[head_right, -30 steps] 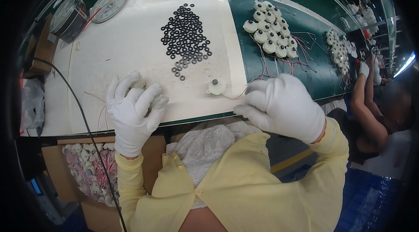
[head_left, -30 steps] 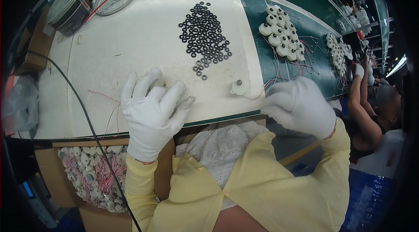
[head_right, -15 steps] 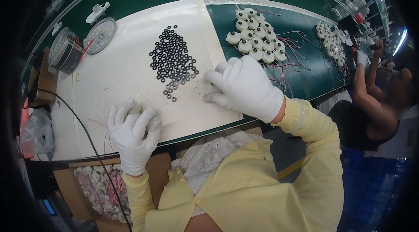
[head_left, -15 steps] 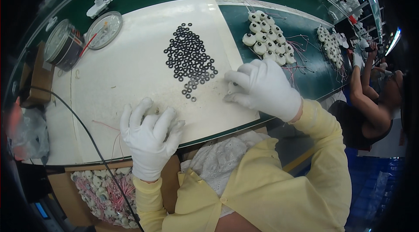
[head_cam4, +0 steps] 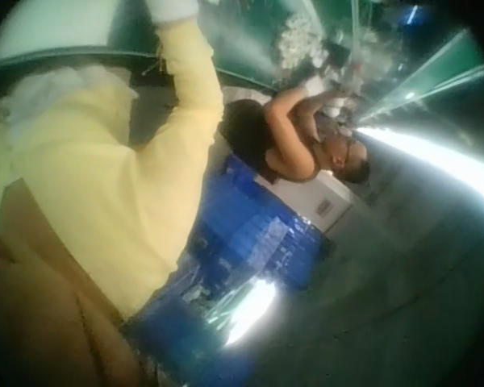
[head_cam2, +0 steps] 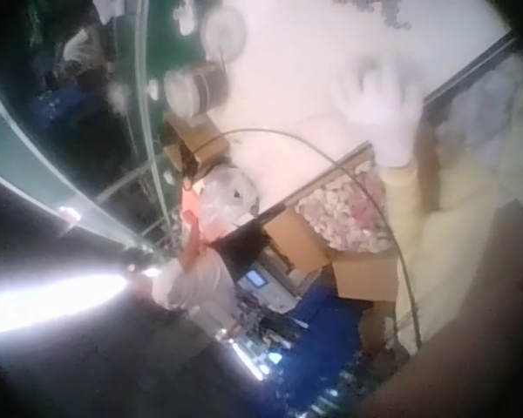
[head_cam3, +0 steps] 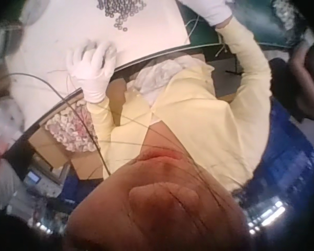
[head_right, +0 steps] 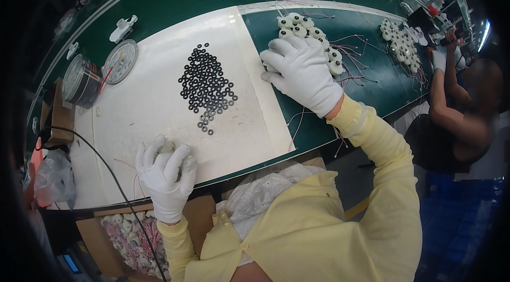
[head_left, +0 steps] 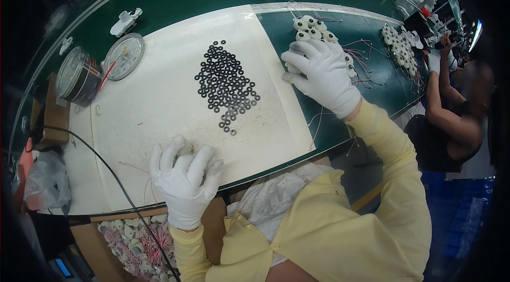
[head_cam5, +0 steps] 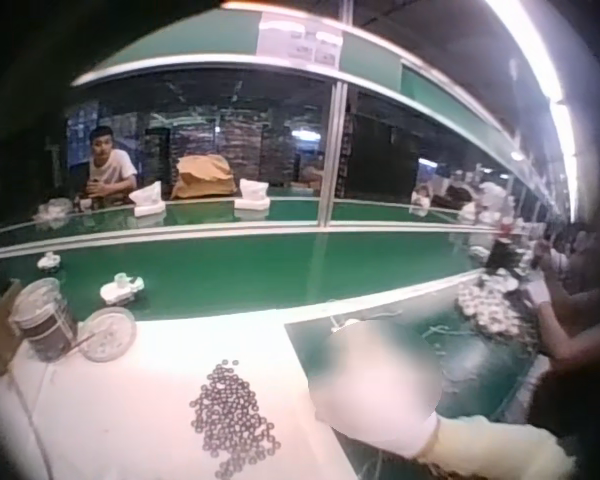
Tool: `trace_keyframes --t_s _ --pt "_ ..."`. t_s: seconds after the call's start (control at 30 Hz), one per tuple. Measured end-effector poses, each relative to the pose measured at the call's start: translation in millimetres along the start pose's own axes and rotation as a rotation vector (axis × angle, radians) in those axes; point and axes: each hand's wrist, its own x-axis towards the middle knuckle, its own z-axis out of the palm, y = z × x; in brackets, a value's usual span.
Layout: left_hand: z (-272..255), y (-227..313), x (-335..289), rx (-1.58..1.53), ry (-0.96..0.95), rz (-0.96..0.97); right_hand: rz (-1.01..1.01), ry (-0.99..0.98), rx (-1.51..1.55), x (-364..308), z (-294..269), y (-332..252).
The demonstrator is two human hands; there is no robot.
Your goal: The person assembles small white cylindrical electronic components by inserting black circular washers into their centers. They pick up each component, place a washer, and set the finished unit on the green workbench. The process is repeated continuously with components and washers arranged on the table.
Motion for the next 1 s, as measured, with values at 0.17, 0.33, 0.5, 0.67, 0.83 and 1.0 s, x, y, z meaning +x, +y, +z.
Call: trace_keyframes --t_s 0.17,0.33,0.5,0.67,0.83,1.0 --pt "-0.4 1.0 0.0 0.001 -0.001 -0.005 0.093 -0.030 0.164 3.9 -4.6 8.7" --pt "-1.1 1.3 1.9 0.008 -0.019 -0.005 -0.033 0.036 -0.020 11.0 5.8 20.1" --pt "-1.2 2.0 1.9 0.005 -0.010 -0.010 0.015 0.012 -0.034 11.2 13.1 33.9" --pt "-1.3 2.6 1.3 0.002 -0.018 -0.014 0.164 0.169 0.227 24.1 -5.4 59.9" --pt "-0.7 -0.3 -0.2 0.031 -0.011 -0.001 0.272 0.341 0.701 50.9 -56.9 73.0" --pt "-0.4 -0.8 -0.6 0.040 -0.007 0.010 0.058 -0.364 0.001 32.9 30.8 61.0"
